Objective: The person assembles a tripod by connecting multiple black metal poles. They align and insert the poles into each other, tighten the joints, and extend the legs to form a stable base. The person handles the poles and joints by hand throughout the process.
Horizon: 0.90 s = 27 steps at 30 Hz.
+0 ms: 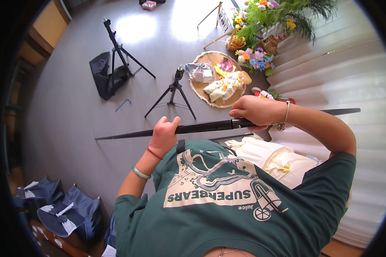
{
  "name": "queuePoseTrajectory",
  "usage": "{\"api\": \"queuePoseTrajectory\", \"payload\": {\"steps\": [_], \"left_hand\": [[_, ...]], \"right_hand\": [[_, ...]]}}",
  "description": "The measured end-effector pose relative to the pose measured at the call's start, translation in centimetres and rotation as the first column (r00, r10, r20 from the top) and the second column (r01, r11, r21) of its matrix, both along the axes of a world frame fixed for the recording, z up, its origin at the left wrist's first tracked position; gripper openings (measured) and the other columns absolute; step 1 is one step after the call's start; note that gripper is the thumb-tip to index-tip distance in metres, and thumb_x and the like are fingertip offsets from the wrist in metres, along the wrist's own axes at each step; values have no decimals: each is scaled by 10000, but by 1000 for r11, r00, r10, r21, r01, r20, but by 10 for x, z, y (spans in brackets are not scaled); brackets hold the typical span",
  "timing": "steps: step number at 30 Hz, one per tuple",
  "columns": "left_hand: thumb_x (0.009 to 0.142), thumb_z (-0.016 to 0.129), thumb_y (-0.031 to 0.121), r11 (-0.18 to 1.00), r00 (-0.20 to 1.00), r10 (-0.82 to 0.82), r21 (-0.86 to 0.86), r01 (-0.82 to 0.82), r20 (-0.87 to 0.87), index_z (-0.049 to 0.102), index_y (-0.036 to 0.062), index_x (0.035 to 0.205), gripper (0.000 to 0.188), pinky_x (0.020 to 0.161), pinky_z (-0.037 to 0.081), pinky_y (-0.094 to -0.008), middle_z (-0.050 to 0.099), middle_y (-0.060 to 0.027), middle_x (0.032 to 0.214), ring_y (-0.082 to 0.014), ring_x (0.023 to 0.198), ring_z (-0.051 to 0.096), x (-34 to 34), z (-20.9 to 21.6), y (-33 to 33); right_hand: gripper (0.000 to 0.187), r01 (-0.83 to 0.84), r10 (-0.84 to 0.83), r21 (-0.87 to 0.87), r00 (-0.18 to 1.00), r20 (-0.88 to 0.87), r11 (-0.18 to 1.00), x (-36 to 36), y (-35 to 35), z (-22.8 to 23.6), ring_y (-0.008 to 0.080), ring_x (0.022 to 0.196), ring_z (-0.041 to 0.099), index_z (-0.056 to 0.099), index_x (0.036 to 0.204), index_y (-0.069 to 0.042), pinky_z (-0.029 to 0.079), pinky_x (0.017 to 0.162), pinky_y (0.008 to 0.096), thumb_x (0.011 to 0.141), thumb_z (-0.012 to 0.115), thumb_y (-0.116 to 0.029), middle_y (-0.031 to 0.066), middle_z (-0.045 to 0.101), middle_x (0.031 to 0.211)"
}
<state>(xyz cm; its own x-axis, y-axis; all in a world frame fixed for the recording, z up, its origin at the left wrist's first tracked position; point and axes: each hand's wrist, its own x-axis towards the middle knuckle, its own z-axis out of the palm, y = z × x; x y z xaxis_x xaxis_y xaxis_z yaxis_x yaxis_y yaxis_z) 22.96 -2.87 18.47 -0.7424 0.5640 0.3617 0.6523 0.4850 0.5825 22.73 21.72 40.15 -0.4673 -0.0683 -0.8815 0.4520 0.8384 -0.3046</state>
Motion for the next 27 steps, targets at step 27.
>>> {"api": "queuePoseTrajectory", "payload": {"steps": [27], "left_hand": [[723, 531, -8, 947, 952, -240, -169, 273, 191, 511, 63, 858, 155, 616, 443, -390, 559, -127, 605, -314, 659, 505, 9, -59, 3]], "right_hand": [[202, 477, -400, -114, 826, 396, 872, 60, 8, -79, 111, 488, 527, 546, 895, 19, 421, 420, 252, 865, 604, -172, 68, 586, 682]]}}
